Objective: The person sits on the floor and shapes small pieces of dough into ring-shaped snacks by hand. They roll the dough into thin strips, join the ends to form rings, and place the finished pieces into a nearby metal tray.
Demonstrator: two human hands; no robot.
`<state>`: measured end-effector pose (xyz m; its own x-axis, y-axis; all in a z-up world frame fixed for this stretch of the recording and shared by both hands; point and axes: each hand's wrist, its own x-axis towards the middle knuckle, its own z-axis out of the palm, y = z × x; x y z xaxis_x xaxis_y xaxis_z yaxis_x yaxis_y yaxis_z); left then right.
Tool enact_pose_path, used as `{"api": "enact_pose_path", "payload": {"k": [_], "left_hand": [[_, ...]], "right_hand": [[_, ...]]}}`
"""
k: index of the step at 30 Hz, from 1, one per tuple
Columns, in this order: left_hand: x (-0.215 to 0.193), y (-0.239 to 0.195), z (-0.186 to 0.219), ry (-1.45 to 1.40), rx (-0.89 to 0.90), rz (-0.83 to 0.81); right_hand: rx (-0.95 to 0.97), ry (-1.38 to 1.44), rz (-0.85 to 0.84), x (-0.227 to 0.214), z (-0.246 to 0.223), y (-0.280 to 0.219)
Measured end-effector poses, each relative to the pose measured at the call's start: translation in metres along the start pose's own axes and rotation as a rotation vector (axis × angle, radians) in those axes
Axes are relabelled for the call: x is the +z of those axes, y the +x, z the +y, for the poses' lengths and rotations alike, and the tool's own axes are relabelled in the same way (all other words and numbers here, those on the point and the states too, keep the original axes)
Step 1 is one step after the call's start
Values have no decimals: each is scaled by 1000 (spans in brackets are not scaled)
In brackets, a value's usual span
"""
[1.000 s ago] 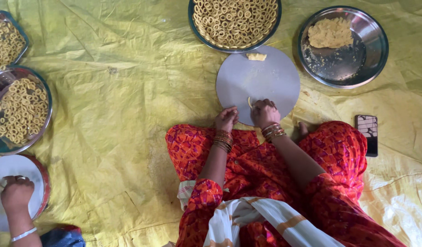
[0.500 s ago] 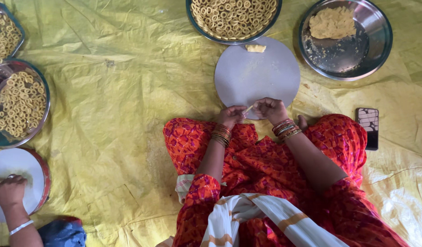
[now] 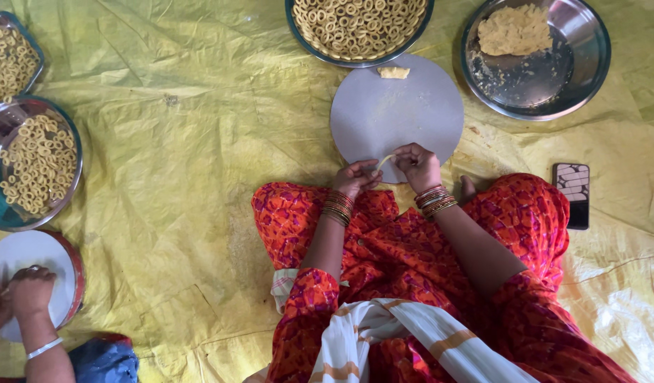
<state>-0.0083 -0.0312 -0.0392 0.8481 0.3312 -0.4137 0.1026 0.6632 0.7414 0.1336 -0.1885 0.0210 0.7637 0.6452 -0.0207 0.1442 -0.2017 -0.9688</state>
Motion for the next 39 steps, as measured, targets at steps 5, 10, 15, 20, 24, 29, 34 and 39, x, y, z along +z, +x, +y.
{"api": "enact_pose_path", "payload": {"k": [5, 10, 15, 20, 24, 29, 34, 39], "left_hand": [[2, -6, 10, -14, 19, 94], [-7, -1, 6, 5, 143, 97], [-11, 4, -1, 8, 151, 78], [-12, 5, -5, 74, 102, 142], [-14, 7, -9, 81, 138, 106], [-15, 10, -11, 105, 72, 47], [-14, 8, -9, 153, 22, 64], [-11, 6, -7, 152, 51, 52]], "right_hand": [[-190, -362, -36, 5, -13, -7], [-489, -497, -99, 10, -20, -14], [-678, -470, -91, 11, -30, -16], [-612, -357, -95, 13, -27, -14], [-516, -317, -83, 15, -15, -11], [-436, -284, -90, 13, -6, -5], [-289, -217, -118, 11, -1, 0], [-140, 163, -269, 11, 20, 5]]}}
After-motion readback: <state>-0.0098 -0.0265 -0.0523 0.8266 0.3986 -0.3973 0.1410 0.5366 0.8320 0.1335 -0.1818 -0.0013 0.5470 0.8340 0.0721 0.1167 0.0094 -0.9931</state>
